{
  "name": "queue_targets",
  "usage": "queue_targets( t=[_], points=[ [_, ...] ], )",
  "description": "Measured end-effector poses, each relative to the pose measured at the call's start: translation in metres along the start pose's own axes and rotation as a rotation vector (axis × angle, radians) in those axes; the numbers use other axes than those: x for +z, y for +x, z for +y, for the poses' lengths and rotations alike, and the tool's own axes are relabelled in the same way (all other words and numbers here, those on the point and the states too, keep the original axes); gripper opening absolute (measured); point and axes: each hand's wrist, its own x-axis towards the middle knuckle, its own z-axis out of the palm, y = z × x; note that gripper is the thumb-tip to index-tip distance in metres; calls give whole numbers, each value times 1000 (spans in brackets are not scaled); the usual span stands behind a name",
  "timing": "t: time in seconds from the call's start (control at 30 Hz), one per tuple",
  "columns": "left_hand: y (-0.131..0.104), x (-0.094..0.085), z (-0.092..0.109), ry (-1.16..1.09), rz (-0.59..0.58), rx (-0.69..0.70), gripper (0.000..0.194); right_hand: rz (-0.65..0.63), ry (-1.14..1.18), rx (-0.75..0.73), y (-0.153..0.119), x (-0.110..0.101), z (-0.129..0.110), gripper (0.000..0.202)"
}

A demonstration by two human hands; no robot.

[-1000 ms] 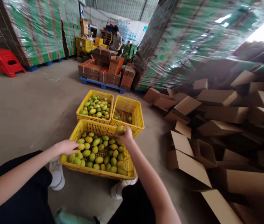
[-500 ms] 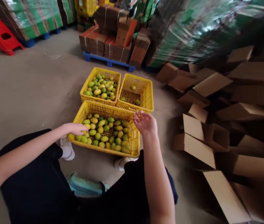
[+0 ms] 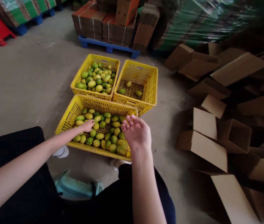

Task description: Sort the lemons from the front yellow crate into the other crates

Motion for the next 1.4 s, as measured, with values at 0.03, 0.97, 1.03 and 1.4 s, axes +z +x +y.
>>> queue_targets(
  t=[0.03, 0.97, 1.03, 1.4],
  points=[
    [12, 12, -1, 101, -4, 7, 18, 4, -1, 25, 1, 0, 4, 14],
    [-30, 7, 120, 283, -231, 30, 57, -112, 20, -255, -10, -2, -32, 10],
    [-66, -11, 168, 90, -273, 11, 64, -112, -16, -255, -3, -2, -27, 10],
    [-120, -26, 183, -487, -290, 42, 61, 181, -1737, -2, 87, -38, 80, 18]
  ],
)
